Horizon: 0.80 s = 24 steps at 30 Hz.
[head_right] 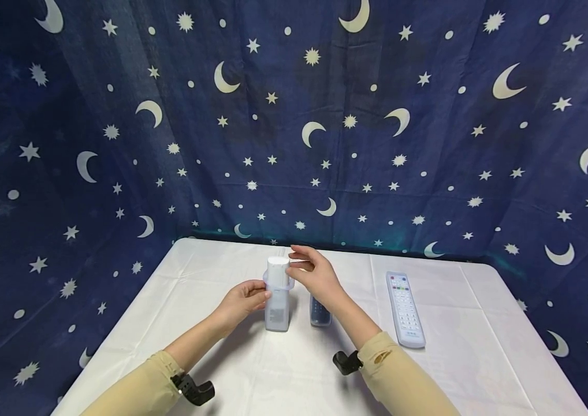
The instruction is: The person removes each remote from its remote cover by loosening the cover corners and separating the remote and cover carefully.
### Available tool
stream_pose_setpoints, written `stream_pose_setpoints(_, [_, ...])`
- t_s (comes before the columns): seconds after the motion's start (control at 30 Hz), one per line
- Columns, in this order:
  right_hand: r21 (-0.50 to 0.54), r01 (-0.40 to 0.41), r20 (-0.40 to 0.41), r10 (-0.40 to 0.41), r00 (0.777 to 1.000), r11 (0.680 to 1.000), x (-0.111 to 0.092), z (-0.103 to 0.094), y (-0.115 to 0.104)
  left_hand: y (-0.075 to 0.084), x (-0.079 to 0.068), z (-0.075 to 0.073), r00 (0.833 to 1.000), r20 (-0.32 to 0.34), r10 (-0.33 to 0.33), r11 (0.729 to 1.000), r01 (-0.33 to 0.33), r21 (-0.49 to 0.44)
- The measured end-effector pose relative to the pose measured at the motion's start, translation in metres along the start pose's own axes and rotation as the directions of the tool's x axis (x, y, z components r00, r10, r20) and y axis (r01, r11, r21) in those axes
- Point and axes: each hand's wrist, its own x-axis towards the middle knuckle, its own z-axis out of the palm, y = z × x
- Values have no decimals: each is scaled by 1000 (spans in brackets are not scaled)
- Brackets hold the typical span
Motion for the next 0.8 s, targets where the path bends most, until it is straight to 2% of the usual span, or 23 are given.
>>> stream_pose_setpoints(0.13, [-91, 30, 52, -25, 998, 995, 6, 3, -4, -1, 0, -1, 1000, -3, 2, 1000, -2, 3])
stream_pose_setpoints(0.27, [-166, 31, 63, -21, 998, 986, 10, 5, -6, -2, 2, -1, 1000, 4, 4, 1000, -4, 0])
stream_pose_setpoints(0.5, [-229, 38, 98, -15, 995, 973, 14, 5, -9, -4, 6, 0, 1000, -5, -2, 1000, 2, 2])
stream_pose_setpoints(0.8, [-290, 44, 87, -19, 996, 956, 17, 4, -10, -5, 5, 0, 999, -18, 31, 998, -31, 47])
